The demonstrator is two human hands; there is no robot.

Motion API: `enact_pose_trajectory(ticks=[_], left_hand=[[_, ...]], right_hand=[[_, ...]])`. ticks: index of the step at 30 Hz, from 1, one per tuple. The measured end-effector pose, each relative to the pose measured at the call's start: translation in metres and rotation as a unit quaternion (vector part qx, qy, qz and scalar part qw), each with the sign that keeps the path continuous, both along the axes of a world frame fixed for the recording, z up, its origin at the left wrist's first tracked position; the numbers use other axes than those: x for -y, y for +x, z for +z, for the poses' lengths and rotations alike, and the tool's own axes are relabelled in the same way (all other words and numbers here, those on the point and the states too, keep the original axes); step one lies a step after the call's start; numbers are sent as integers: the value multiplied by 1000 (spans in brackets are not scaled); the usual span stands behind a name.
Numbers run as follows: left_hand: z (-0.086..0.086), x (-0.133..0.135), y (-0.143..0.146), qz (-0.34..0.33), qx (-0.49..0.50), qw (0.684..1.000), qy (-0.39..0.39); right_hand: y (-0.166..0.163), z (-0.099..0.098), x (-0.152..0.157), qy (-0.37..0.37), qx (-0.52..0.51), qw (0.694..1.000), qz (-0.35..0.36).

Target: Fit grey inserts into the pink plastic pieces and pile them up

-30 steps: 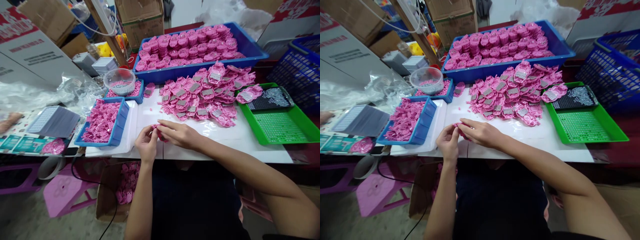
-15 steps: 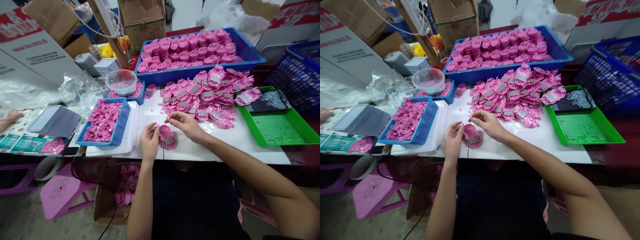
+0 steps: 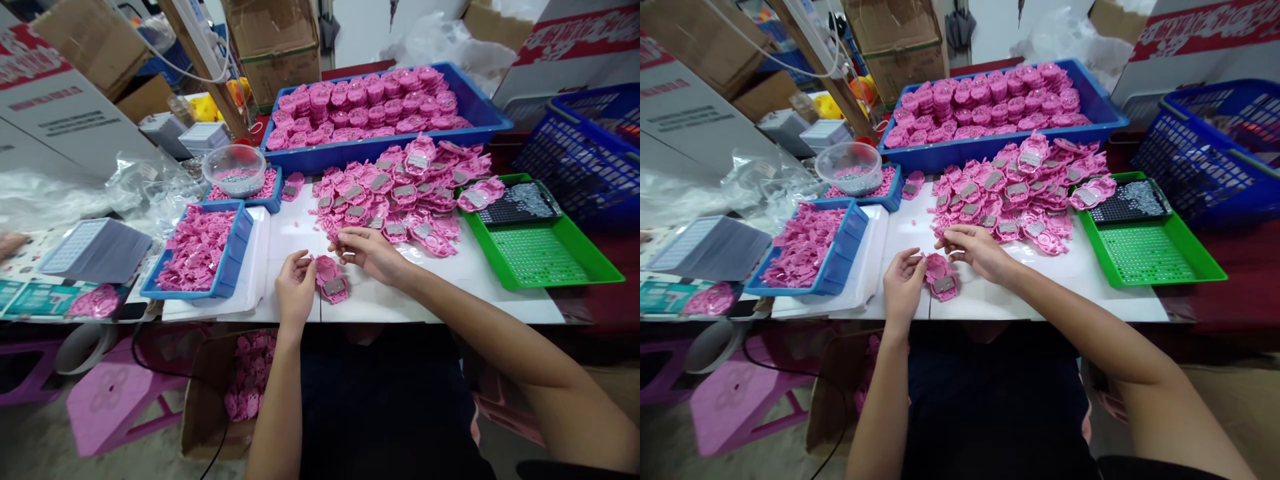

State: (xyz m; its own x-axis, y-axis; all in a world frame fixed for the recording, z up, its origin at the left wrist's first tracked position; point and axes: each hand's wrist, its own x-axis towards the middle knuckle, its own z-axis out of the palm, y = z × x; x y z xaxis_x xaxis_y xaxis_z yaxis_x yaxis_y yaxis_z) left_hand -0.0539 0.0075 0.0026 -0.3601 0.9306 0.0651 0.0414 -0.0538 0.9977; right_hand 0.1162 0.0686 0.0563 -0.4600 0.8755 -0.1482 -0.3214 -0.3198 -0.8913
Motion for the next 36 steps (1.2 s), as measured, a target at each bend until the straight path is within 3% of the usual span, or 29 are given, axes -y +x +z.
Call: enact_pose_trajectory(ticks=[26,36], left_hand=[[2,2,0,8,-13,1000,3],[0,1,-1,3,-2,1000,1]], right_hand=[[-3,-4,-2,4,24,997,-77],[-3,-3,3,22,-4,999,-26]])
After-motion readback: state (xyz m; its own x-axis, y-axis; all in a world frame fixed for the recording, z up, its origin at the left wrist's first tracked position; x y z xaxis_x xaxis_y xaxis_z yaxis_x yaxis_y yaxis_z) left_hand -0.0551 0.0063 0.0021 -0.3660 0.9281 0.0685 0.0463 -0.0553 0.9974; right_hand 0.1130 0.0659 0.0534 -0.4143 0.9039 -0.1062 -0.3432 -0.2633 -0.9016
